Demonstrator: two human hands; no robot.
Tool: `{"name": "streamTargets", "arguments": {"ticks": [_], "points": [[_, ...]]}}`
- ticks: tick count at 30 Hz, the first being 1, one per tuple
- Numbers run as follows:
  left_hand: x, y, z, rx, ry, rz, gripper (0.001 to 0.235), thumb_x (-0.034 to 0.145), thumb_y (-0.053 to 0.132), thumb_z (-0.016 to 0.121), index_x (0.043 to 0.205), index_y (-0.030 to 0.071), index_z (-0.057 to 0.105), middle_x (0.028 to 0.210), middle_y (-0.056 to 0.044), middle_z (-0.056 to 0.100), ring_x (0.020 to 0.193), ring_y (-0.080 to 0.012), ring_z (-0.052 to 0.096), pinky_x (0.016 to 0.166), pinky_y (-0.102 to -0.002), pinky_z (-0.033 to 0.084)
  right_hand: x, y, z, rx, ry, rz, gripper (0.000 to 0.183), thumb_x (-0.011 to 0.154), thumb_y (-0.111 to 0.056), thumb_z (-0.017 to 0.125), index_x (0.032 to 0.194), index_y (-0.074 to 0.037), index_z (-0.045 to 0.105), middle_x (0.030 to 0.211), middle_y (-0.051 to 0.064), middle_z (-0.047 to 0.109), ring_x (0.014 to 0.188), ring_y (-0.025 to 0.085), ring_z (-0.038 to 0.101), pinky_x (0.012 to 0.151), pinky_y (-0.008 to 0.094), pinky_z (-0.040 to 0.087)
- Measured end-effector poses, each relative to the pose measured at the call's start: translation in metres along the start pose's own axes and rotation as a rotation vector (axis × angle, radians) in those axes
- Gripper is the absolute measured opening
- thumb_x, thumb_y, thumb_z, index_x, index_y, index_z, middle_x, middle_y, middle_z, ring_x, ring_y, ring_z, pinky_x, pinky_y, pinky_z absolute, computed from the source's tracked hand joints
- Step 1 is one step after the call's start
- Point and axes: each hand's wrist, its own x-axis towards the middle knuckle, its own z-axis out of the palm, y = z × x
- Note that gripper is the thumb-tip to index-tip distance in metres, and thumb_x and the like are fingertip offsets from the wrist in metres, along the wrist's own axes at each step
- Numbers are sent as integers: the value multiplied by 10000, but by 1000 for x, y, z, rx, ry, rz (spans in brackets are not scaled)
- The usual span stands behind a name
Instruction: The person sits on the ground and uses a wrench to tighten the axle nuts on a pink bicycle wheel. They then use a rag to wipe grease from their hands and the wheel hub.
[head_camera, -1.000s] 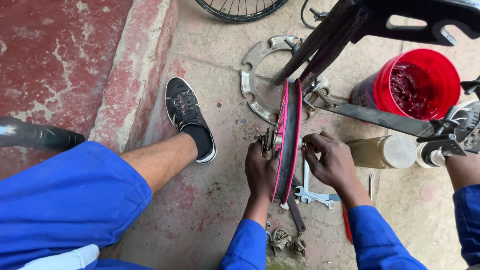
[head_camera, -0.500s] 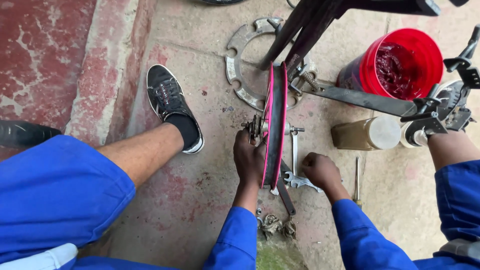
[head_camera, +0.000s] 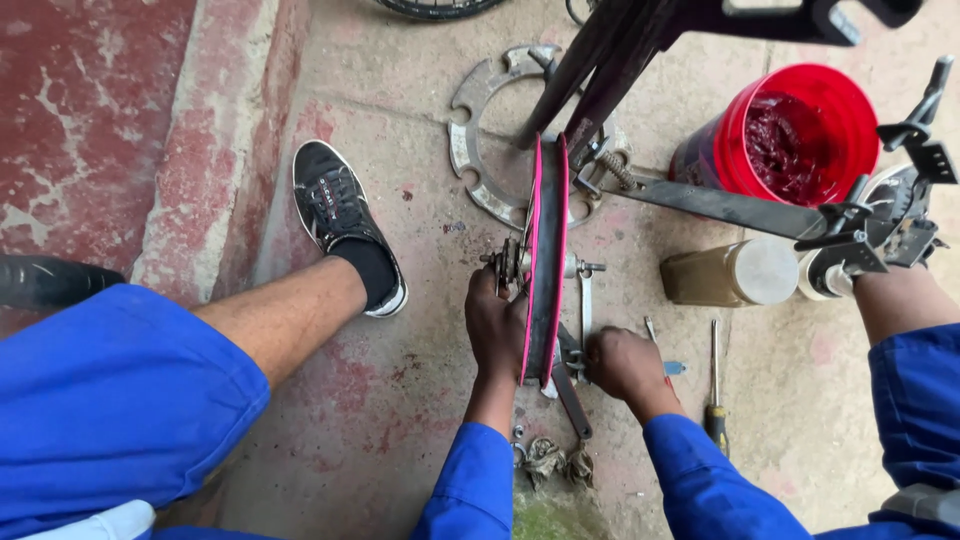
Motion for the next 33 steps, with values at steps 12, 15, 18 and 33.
{"name": "streamTargets", "arguments": {"ticks": [12,15,18,33], "points": [[-6,4,-2,23,3,6,243,757,241,676,810,65,517,763,-130,502,797,-343,601,791,-442,501,2,-5,-57,747,392,-61,417,732,-86,625,1149,-76,625,924,153,719,904,314,683,834,397,487],[-5,7,-1,28,13,37,271,752,242,693,841,29,551,787,-175,539,845,-394,617,796,-486,498,-12,-20,-92,867,522,-212,426,681,-90,642,1107,-82,619,901,123,687,902,260,634,905,350,455],[-3,0,0,48,14,46,282,750,259,707,839,38,555,782,-166,534,860,-400,618,819,-482,498,-17,-31,-101,585,610,-389,248,704,-116,728,946,-141,683,803,47,673,861,254,651,818,387,506],[0,-5,3,55,12,-12,326,751,345,727,822,97,527,769,-99,512,845,-325,615,853,-450,500,-11,-35,-97,470,757,-477,156,809,-223,710,957,-205,667,760,25,646,768,201,663,634,318,558]]}}
